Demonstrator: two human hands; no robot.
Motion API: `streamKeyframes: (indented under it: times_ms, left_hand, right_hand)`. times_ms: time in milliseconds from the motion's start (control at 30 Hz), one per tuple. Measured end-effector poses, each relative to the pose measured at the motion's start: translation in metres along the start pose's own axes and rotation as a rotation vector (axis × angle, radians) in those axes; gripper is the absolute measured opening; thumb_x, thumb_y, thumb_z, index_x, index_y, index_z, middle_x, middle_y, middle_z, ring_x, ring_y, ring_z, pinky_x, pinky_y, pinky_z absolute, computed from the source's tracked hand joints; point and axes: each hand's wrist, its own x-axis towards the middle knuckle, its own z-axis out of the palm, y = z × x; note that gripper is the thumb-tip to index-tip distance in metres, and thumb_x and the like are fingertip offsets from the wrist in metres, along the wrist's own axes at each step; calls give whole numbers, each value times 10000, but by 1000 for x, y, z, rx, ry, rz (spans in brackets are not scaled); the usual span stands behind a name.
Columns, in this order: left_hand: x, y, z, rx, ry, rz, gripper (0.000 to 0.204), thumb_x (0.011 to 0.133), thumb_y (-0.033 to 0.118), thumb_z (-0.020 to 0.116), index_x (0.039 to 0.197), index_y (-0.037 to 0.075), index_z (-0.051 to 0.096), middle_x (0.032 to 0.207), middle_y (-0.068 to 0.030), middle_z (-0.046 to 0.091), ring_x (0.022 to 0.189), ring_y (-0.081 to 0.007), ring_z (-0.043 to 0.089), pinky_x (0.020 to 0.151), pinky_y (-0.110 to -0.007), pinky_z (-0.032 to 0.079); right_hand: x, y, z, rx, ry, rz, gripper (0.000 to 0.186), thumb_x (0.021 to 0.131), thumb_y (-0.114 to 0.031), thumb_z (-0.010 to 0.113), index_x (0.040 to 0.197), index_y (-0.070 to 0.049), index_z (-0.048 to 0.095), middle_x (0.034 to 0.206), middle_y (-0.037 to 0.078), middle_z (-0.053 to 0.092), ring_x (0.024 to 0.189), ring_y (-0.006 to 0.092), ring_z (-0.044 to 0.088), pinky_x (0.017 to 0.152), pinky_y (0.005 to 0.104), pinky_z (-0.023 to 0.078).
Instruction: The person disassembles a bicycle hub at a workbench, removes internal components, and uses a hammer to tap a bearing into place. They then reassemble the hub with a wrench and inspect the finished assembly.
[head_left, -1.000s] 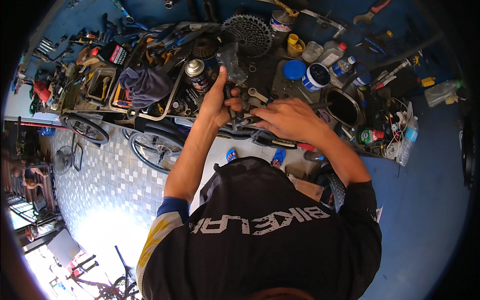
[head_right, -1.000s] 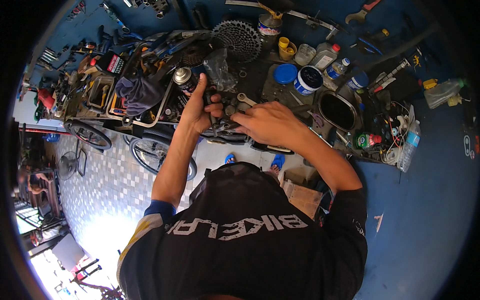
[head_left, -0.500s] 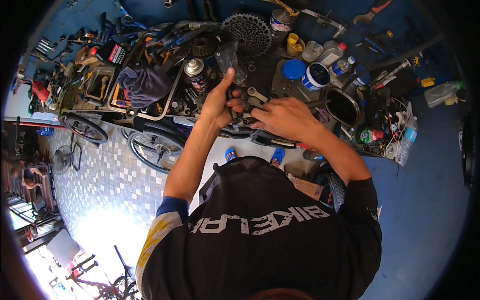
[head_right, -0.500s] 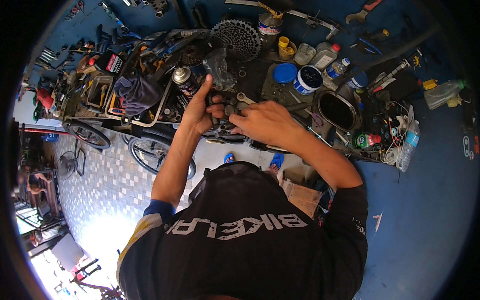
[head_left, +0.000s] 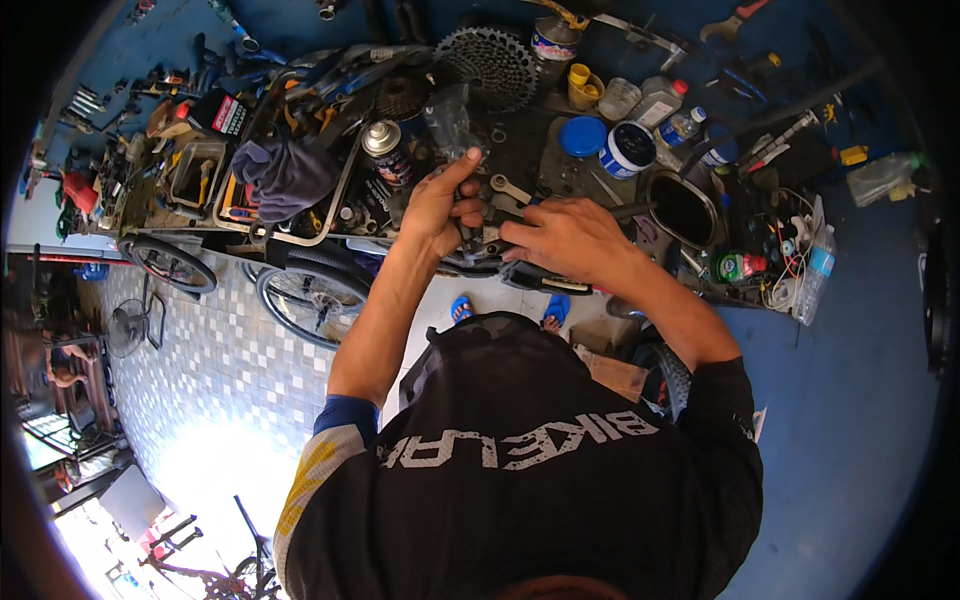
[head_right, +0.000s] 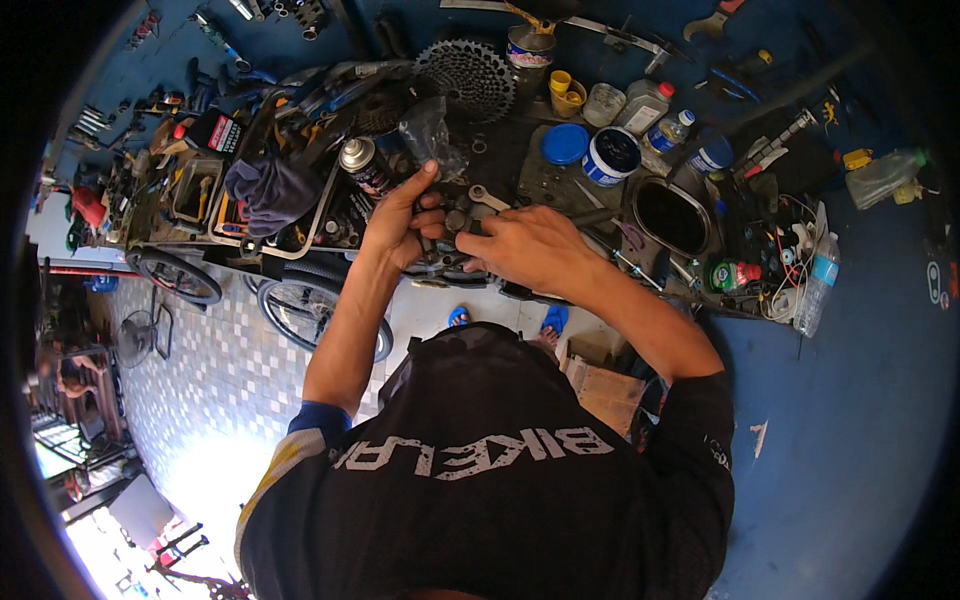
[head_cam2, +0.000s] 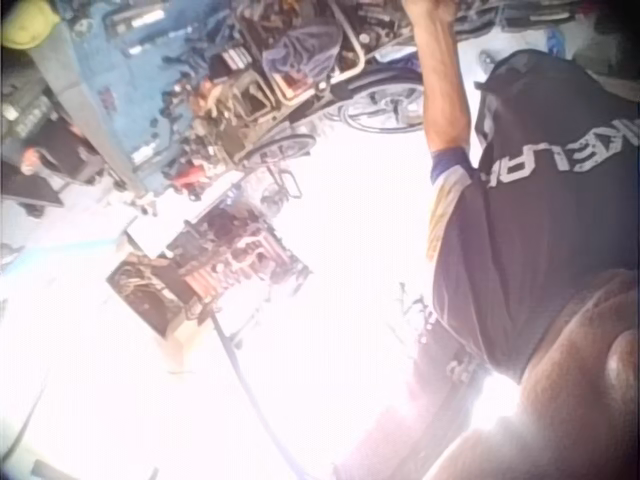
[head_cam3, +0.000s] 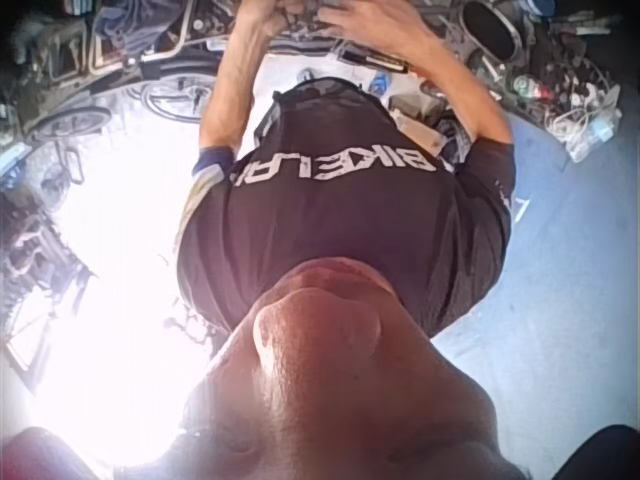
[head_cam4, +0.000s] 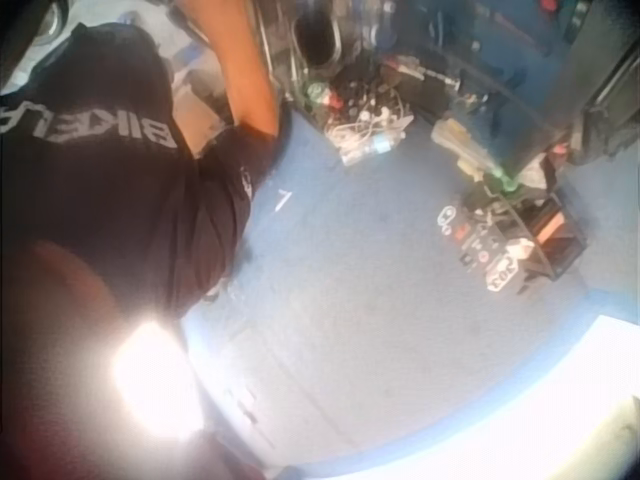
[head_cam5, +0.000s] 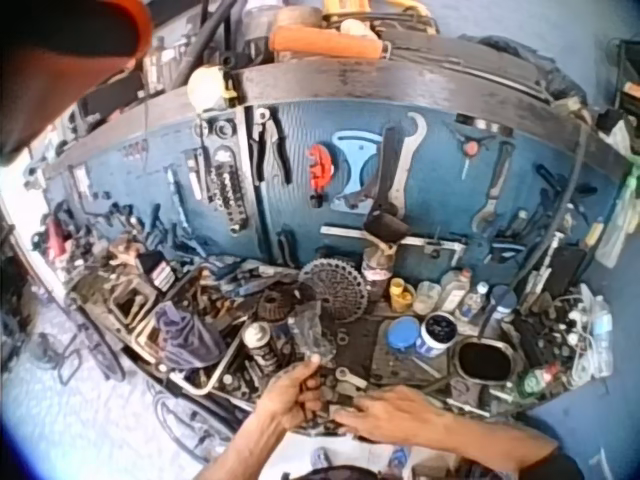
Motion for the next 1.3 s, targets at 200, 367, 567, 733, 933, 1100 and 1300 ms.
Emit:
streamKeyframes:
  times_ms: [200,367,567,733,933,1100,1300]
  left_hand:
    - [-3,-1,5,-4,-20,37,267,976,250,801,907,179,553,664,55,443,465,-35,297,422,-230,239]
    - [-5,0,9,-35,0,110,174,1021,236,722,937,188,578,630,89,386,448,-32,262,389,-226,235]
    - [-2,-2,14,-138,-41,108,201,1026,262,721,918,198,564,625,88,379,439,-33,246,382,-227,228]
    - [8,-7,2,-129,-59,99,233,1001,247,755,907,203,546,648,76,382,462,-38,270,418,-236,243]
    - [12,6,-50,-134,-108,288,138,990,118,745,1089,101,651,790,-7,564,598,-84,455,584,-278,414]
    - [-9,6,-59,73,-86,396,324,943,-2,758,1247,-28,649,1074,-185,729,806,-169,600,734,-347,509]
    - [-6,-40,-47,395,-27,615,223,898,17,834,1063,-18,689,882,-96,721,740,-162,655,651,-300,523]
  right_hand:
    - [-3,2,1,7,67,-6,261,875,-389,792,988,-188,670,735,33,591,719,264,697,582,421,546]
    - [-9,7,12,69,207,-2,289,824,-372,845,1007,-183,726,714,28,585,666,261,683,571,407,542]
    - [-17,16,27,247,251,64,318,827,-365,856,1055,-170,751,771,31,670,681,271,701,575,408,539]
    - [-27,13,53,289,222,166,291,906,-358,808,1119,-171,740,839,38,711,749,287,721,611,425,554]
    - [-51,6,77,458,226,363,309,1004,-265,698,1262,-95,684,1077,162,742,966,385,725,795,478,577]
    - [-62,57,98,317,317,630,348,1022,-227,655,1354,-123,660,1087,192,728,996,422,709,845,499,569]
    - [-53,106,142,177,218,782,432,1012,-188,642,1443,-208,631,1102,196,665,1048,413,661,883,501,550]
